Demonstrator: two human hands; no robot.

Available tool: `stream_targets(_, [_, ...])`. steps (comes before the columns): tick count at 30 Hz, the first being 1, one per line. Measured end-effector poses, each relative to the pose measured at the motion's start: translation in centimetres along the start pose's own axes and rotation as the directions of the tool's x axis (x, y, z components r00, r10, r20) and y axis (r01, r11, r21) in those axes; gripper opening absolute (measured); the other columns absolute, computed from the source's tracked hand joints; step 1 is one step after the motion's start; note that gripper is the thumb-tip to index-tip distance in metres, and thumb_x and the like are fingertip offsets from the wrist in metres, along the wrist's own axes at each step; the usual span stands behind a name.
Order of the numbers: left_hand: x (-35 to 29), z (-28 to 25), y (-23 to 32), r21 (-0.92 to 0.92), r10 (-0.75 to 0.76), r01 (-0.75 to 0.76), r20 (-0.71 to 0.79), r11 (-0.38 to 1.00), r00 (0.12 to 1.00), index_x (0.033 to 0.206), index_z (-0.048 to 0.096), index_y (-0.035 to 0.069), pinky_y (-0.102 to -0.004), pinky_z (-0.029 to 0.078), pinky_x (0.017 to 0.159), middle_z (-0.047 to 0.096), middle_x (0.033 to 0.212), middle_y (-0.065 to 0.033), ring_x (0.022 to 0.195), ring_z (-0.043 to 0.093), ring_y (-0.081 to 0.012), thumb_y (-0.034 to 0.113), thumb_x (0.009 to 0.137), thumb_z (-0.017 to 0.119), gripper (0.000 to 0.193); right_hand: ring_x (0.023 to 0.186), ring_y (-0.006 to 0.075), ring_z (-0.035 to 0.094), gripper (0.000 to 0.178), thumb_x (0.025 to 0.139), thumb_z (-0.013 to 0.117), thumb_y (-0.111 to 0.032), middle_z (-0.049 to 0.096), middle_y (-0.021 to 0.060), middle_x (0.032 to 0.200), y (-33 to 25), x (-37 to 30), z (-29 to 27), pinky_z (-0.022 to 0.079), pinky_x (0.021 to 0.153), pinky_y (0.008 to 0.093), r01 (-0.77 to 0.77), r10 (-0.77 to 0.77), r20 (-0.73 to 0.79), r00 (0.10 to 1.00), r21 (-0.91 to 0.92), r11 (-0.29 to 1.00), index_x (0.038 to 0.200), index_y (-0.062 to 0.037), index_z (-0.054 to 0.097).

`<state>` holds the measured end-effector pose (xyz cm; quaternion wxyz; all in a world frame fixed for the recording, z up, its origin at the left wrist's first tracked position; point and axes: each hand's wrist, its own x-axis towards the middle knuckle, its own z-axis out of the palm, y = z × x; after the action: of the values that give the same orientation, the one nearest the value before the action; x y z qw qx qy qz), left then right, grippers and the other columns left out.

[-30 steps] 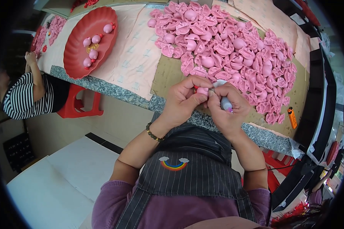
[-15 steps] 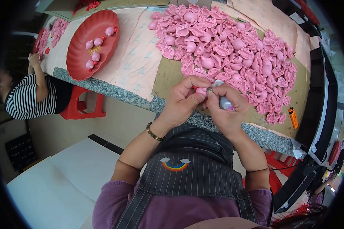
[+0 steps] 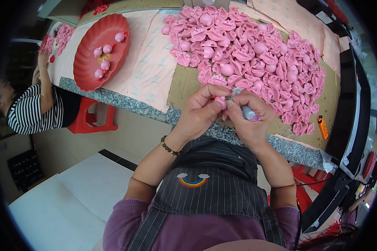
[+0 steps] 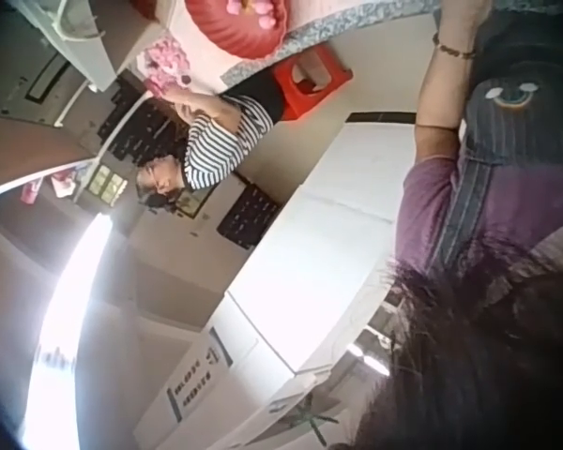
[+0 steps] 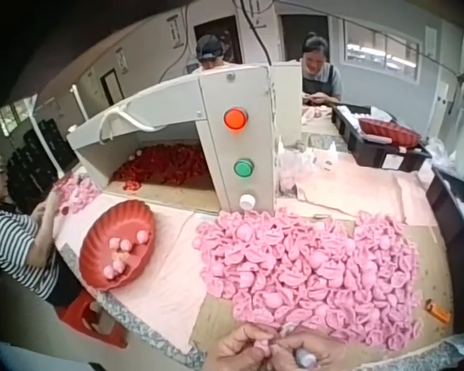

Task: Apply adhesive to small pink plastic toy components and assemble them into larger parts.

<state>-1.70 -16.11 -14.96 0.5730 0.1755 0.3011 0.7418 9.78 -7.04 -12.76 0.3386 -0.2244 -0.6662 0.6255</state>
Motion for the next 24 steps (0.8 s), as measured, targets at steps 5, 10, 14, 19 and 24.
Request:
stream_targets(5, [0.0, -0.19, -0.04, -0.004, 0.002, -0.002, 0.018, 1.0, 1.0, 0.106, 0.052, 0.001, -0.0276, 0.044, 0.082, 0.051, 0.114, -0.0094, 0.098, 0.052, -0.0146, 0.002, 0.09, 0.05, 0.017, 0.058, 0.0103, 0.057, 0.006, 0.078, 0.056, 0.011, 0.056, 0.0069, 0.07, 0.01, 0.06, 0.08, 0.047, 0.051, 0.0222, 0.066, -0.066, 0.005, 0.998, -0.019, 0.998, 0.077, 0.0055, 0.058])
stream_targets(10, [-0.08, -0.16, -0.03, 0.024, -0.006, 0.006, 0.002, 1.0, 1.0, 0.107, 0.052, 0.001, -0.0269, 0.045, 0.079, 0.051, 0.113, -0.0086, 0.097, 0.053, -0.0139, 0.002, 0.09, 0.051, 0.017, 0.056, 0.0092, 0.055, 0.006, 0.076, 0.058, 0.01, 0.057, 0.0063, 0.067, -0.15, 0.17, 0.37, 0.044, 0.05, 0.0218, 0.074, -0.074, -0.019, 0.997, -0.025, 0.997, 0.075, 0.0036, 0.058])
stream_targets(14, [-0.06, -0.09, 0.04, 0.027, -0.015, 0.015, 0.002, 1.0, 1.0, 0.106, 0.052, 0.001, -0.0263, 0.045, 0.077, 0.052, 0.112, -0.0079, 0.095, 0.053, -0.0133, 0.003, 0.09, 0.051, 0.017, 0.056, 0.0085, 0.053, 0.008, 0.072, 0.06, 0.009, 0.057, 0.0051, 0.064, -0.09, 0.31, 0.27, 0.041, 0.05, 0.0222, 0.133, -0.138, -0.033, 0.99, -0.123, 0.983, 0.072, 0.001, 0.059])
stream_targets(19, [-0.07, -0.3, 0.04, 0.026, -0.041, 0.04, 0.017, 0.999, 0.999, 0.106, 0.053, 0.0, -0.0261, 0.044, 0.079, 0.051, 0.111, -0.008, 0.095, 0.053, -0.0126, 0.002, 0.089, 0.051, 0.017, 0.056, 0.0098, 0.057, 0.006, 0.077, 0.058, 0.01, 0.057, 0.0077, 0.069, 0.25, 0.29, -0.01, 0.044, 0.051, 0.0213, 0.162, -0.16, 0.025, 0.987, -0.144, 0.976, 0.076, 0.0048, 0.058])
stream_targets(24, [-0.06, 0.01, -0.18, 0.204, 0.081, -0.078, -0.008, 0.976, 0.997, 0.103, 0.054, -0.001, -0.0265, 0.041, 0.086, 0.051, 0.109, -0.0086, 0.098, 0.05, -0.0128, -0.001, 0.087, 0.051, 0.016, 0.056, 0.0087, 0.056, 0.006, 0.078, 0.058, 0.009, 0.057, 0.0061, 0.067, 0.52, 0.09, 0.08, 0.044, 0.051, 0.0208, 0.144, -0.146, 0.003, 0.989, -0.162, 0.976, 0.075, 0.0039, 0.058])
